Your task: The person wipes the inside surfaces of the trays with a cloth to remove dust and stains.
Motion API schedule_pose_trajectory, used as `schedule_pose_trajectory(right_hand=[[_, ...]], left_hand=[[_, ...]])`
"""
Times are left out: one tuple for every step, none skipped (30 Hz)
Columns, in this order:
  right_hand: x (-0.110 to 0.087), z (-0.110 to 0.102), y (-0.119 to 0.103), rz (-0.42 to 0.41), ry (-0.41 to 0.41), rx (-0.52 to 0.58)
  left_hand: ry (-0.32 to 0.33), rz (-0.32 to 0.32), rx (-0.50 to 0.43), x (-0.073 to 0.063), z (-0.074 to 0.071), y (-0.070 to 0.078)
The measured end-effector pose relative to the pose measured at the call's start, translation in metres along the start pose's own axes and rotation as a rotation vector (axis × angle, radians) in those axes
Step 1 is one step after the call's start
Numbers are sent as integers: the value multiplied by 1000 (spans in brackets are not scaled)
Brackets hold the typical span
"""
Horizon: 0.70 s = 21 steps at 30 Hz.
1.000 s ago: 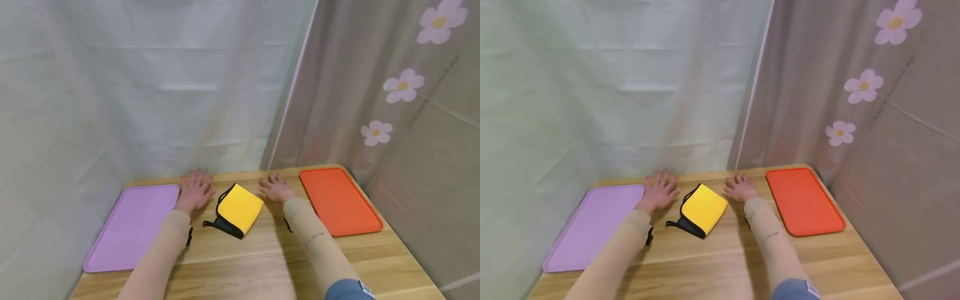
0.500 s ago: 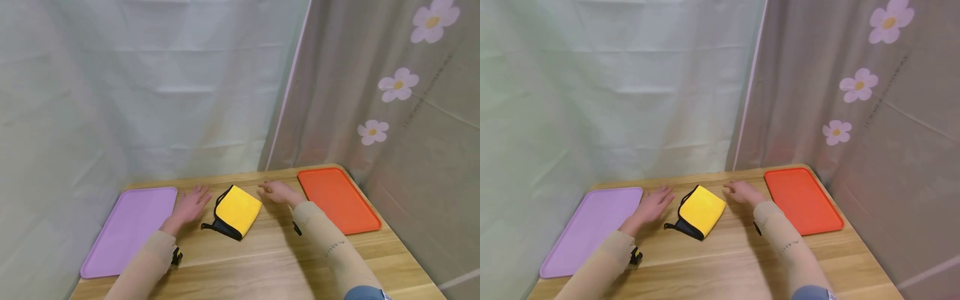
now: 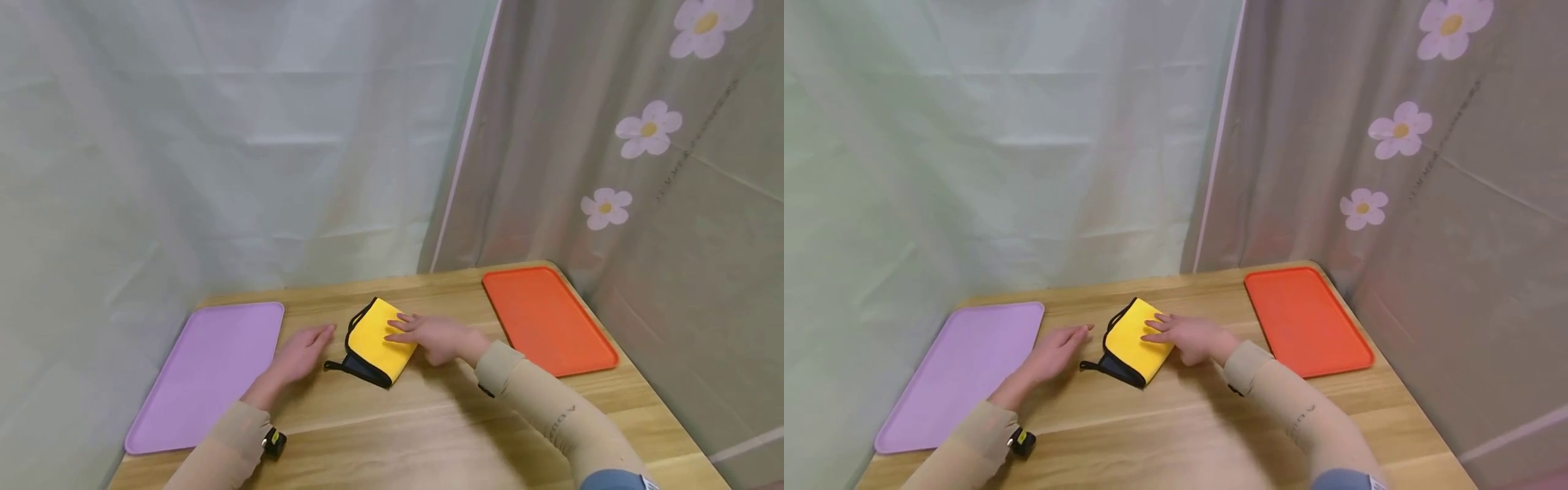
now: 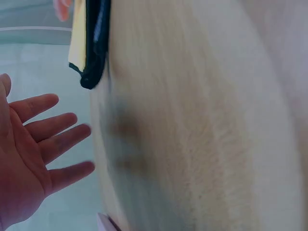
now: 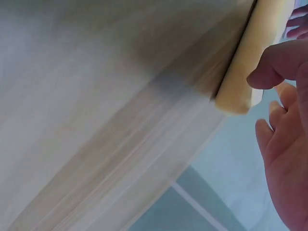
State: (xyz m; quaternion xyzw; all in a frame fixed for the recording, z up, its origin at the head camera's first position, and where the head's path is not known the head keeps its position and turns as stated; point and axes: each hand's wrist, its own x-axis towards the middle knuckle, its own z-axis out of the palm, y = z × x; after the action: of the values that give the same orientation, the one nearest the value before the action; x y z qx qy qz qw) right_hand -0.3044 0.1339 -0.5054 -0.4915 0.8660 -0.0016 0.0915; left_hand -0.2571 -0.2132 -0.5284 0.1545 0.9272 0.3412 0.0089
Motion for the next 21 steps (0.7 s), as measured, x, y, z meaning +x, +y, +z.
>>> schedule_pose_trajectory(right_hand=[[1, 0, -2, -4, -4, -17], [2, 1, -4, -8, -10, -34], [4, 1, -6, -13, -14, -52], [5, 1, -7, -20, -15, -69], [6, 1, -9, -26, -17, -89], [7, 1, -10, -28, -18, -111], [7, 2, -11, -33, -21, -133], [8, 2, -12, -40, -25, -152], [8, 3, -13, -41, -30, -167], [8, 4, -14, -43, -40, -181], [9, 6, -15, -41, -51, -191], [9, 7, -15, -38, -60, -195], [9, 8, -16, -37, -64, -194], [9, 9, -17, -32, -69, -184], [10, 10, -18, -25, -72, -175], [11, 11, -18, -21, -70, -162], [12, 11, -19, -19, -60, -151], [13, 12, -20, -18, -47, -146], [15, 13, -20, -18, -36, -145], [16, 13, -21, -14, -28, -152], [18, 13, -21, -12, -14, -163]], left_hand=[[1, 2, -19, -2, -2, 1], [3, 5, -27, -5, -3, 2], [5, 10, -37, -7, -3, 2], [7, 12, -49, -9, -3, 3], [11, 20, -58, -10, -2, 4], [19, 24, -71, -10, -1, 4], [24, 24, -79, -12, 0, 5], [31, 21, -87, -12, 2, 5], [36, 19, -100, -13, 4, 7], [43, 12, -110, -14, 5, 8], [49, 5, -124, -15, 7, 9], [56, 0, -135, -16, 8, 10], [62, 1, -141, -16, 9, 11], [65, -4, -157, -18, 10, 12], [66, -14, -183, -19, 10, 13], [64, -29, -212, -20, 10, 13], [59, -44, -256, -21, 9, 14], [56, -60, -296, -21, 9, 14], [55, -81, -336, -22, 8, 15], [54, -104, -377, -22, 7, 15], [54, -118, -411, -22, 6, 15]])
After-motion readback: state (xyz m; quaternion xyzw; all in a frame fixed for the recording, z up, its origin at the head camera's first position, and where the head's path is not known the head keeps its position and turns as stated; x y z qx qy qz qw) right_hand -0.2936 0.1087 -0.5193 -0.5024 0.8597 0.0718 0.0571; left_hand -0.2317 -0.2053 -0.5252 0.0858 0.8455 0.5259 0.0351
